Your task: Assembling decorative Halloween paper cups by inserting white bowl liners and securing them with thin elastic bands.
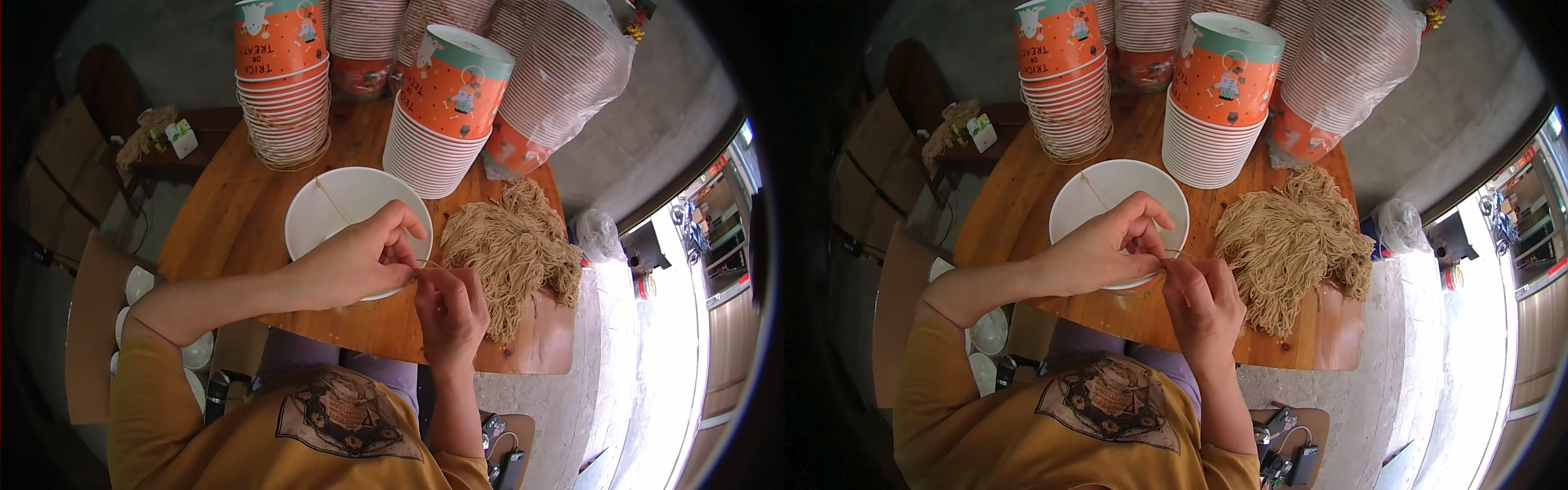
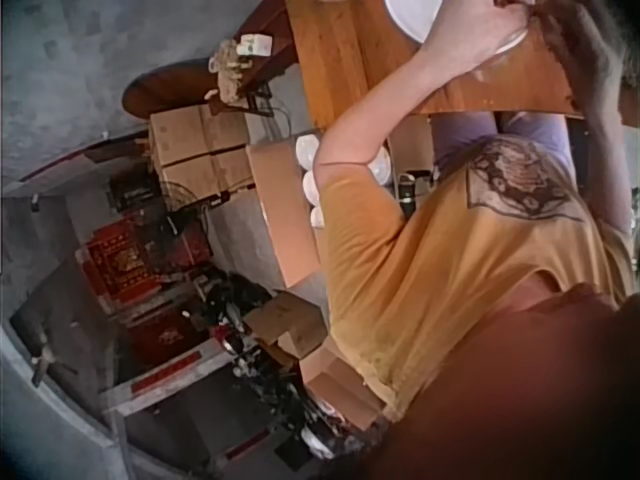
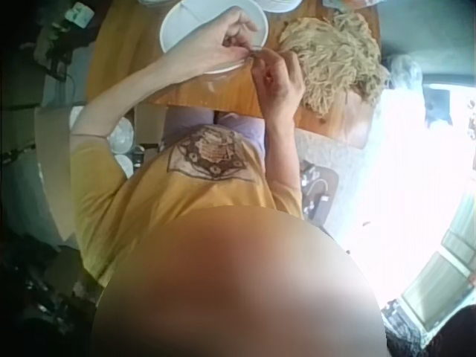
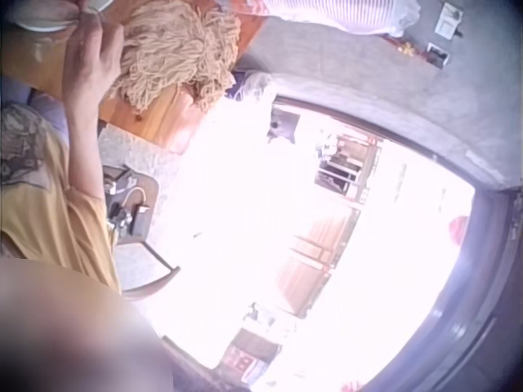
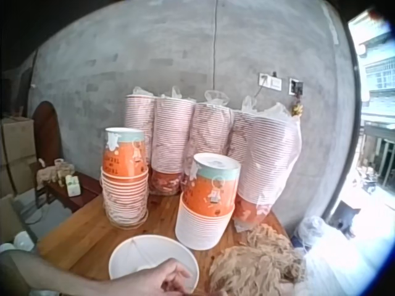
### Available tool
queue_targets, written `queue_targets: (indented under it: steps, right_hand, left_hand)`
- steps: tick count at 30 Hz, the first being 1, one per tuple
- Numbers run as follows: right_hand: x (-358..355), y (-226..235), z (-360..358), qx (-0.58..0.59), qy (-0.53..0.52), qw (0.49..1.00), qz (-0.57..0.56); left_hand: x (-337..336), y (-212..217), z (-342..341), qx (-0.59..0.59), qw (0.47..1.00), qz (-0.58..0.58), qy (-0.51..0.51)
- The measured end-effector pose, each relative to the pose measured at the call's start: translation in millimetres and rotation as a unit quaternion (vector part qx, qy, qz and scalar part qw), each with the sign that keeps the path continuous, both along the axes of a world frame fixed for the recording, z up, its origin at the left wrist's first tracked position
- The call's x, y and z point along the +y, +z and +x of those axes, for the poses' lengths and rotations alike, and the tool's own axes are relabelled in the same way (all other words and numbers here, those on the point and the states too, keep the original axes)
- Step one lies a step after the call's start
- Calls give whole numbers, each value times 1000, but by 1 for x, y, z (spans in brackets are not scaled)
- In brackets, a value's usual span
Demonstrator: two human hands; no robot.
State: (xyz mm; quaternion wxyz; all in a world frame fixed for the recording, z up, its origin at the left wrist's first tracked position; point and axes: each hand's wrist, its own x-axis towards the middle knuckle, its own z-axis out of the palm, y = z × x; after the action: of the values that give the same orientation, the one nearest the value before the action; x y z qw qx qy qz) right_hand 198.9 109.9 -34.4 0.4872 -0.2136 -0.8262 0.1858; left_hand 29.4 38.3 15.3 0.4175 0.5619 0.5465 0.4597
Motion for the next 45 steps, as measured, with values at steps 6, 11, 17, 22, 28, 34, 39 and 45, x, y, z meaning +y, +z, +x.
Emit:
queue_targets:
  steps: [6, 11, 17, 22, 28, 34, 39, 45]
  right_hand:
    - [10, 9, 2, -70, -24, 986, 151]
    - [10, 18, -3, -125, -17, 975, 183]
    - [10, 20, -3, -1, 146, 861, -487]
    - [14, 26, 3, 29, 183, 764, -618]
    - [-2, 11, -2, 69, 158, 892, -417]
    - [12, 16, 4, 58, 210, 754, -619]
    - [19, 7, 6, 129, 296, 592, -739]
    - [2, 7, 6, 149, 256, 669, -682]
  left_hand:
    - [-1, 1, 1, 6, 999, -29, 23]
    - [0, -6, 3, 14, 999, -11, 28]
    - [-5, 4, 10, 75, 996, 18, 37]
    - [-5, -1, 6, 78, 995, 41, 40]
    - [-3, -1, 6, 74, 996, 29, 36]
    - [-4, 0, 9, 111, 993, 38, 22]
    - [-4, -5, 9, 135, 985, 98, 35]
    - [-4, -3, 7, 118, 990, 75, 32]
